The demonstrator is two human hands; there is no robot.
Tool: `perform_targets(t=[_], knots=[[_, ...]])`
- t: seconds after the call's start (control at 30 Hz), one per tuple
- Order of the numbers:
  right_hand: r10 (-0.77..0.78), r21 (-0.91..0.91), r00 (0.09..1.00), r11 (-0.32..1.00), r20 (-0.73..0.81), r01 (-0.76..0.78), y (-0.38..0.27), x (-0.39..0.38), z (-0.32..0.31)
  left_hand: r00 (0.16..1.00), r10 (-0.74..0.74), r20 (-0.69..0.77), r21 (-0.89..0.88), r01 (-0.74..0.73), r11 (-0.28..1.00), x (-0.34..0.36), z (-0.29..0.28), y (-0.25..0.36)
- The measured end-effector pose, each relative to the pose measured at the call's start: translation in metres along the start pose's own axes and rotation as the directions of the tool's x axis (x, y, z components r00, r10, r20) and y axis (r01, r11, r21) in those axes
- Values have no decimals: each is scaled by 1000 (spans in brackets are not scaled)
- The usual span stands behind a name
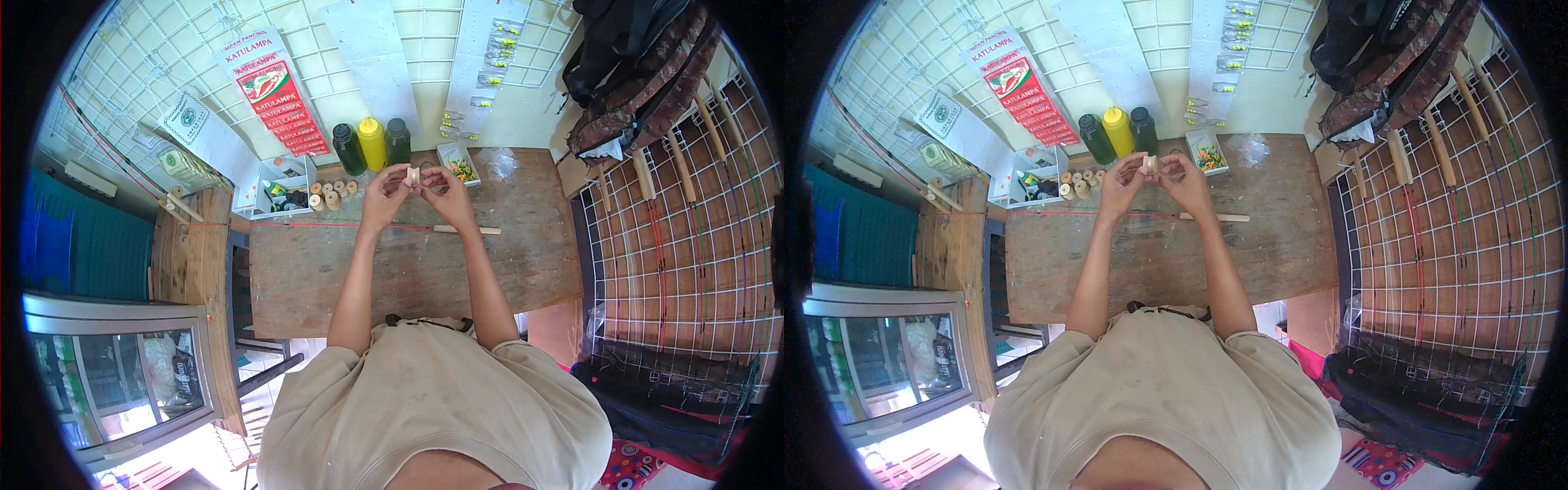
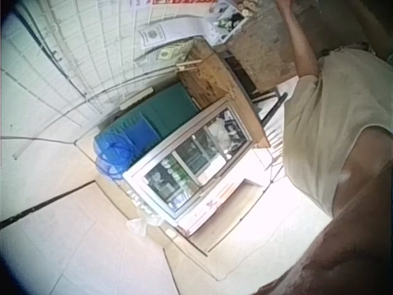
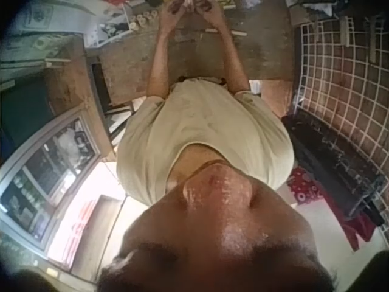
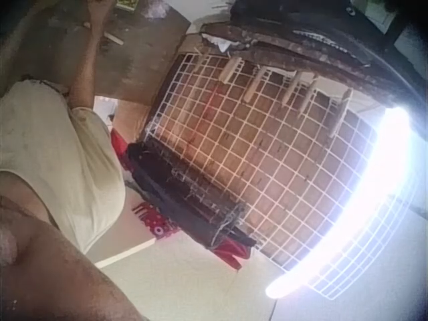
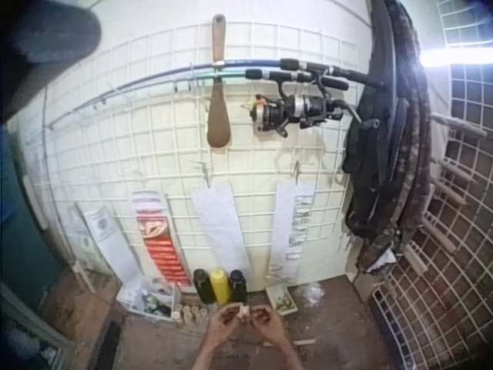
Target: Repairing a fishing rod by attaching guides and checking the line.
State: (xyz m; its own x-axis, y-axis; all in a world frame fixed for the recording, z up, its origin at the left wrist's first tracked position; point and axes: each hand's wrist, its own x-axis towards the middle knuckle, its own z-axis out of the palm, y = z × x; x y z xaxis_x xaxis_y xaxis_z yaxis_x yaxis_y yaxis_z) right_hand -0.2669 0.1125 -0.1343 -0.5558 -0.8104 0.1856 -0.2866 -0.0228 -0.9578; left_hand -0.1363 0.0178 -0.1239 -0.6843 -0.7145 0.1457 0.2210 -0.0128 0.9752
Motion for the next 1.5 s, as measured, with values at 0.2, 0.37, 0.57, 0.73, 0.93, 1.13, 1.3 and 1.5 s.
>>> perform_targets(t=[0.2,0.37,0.57,0.73,0.93,1.13,1.3,1.5], knots=[[14,224,1000,975,-3,-12,-5,4,-12,999,21,50,80,-25,996,3,3,-1],[73,183,994,979,81,-87,-16,3,-21,998,-3,66,211,-11,977,6,13,8],[8,204,996,979,83,-25,-9,3,-20,997,-32,76,191,17,981,10,13,5],[2,302,995,953,103,-33,-5,5,-20,996,9,83,216,-27,976,12,10,-2],[10,358,995,933,101,-45,-7,5,-21,993,28,115,257,-57,965,10,12,2],[31,455,996,888,88,-68,-9,4,-20,996,72,57,400,-89,912,10,18,2],[35,438,997,897,73,-63,-6,2,-21,996,56,64,381,-77,921,9,20,3],[25,393,999,920,-31,-11,3,-1,-20,994,91,56,418,-106,902,8,23,-12]])
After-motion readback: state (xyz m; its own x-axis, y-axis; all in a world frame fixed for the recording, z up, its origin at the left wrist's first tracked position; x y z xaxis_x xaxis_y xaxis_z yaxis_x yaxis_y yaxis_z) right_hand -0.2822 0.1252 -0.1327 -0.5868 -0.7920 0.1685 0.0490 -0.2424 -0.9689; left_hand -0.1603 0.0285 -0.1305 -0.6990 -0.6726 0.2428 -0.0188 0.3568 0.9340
